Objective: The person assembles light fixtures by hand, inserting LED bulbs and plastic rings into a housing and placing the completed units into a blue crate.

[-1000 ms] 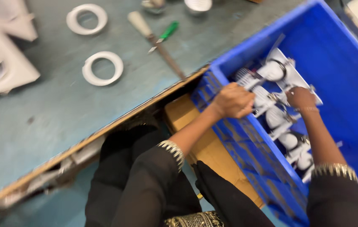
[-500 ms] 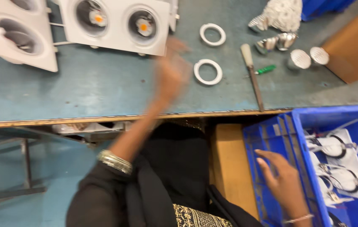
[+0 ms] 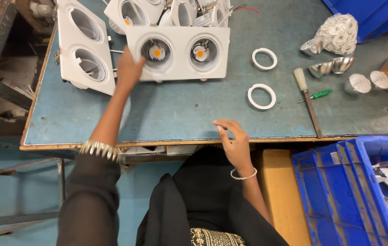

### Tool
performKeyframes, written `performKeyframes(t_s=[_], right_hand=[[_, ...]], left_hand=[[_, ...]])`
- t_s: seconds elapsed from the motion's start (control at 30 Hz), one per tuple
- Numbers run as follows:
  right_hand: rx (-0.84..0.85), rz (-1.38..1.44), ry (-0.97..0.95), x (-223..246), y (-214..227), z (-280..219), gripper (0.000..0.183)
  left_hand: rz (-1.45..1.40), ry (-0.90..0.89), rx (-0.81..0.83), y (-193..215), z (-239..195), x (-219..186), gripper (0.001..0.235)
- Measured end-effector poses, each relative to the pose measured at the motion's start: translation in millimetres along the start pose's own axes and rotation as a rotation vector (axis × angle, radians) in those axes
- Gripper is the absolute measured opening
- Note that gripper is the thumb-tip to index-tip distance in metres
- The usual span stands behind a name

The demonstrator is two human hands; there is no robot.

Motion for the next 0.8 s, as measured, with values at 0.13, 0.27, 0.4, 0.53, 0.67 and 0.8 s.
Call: performKeyframes(t_s=[0.13,0.27,0.4,0.53,0.67,0.8], right_hand=[[-0.004,-0.033,-0.051,-0.1,-2.4,-3.4,0.02],[-0.014,-0.071,0.043,-1.1,-15.4,16.6,0.044],[-0.078,-0.407,0.062,-5.3,-45.9,39.8,0.042],[-0.126,-0.526,-0.031,-12.3,-58.5,35.7,0.032],[-0.112,-0.519,-0.074,-17.3,-55.2,28.3,0.037],[-0.076,-0.542,-0.056,-16.3,-53.0,29.5,0.04]], left_hand=[[-0.045,0.11,0.004,11.4,-83.9,-65.5,0.058],[-0.123,0.211,0.039,40.1,-141.3,-124.4,0.047],[-0.19,0.303,0.028,52.9,-174.5,-146.7,0.038],[-0.299,0.279,-0.081,42.6,-194.3,-153.8,0.036],[-0.344,0.297,-0.156,32.4,-205.7,-154.3,0.038],[-0.342,0.281,-0.165,30.9,-209.5,-152.7,0.038]])
Point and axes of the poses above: each hand's wrist, its own z-axis towards the middle knuckle, its own y-axis out of the back of the hand, x = y × z, the point moved 4 cm from there along z, towards the middle knuckle, and after that the axes turned 7 degrees about -z, right-handed, at the moved point
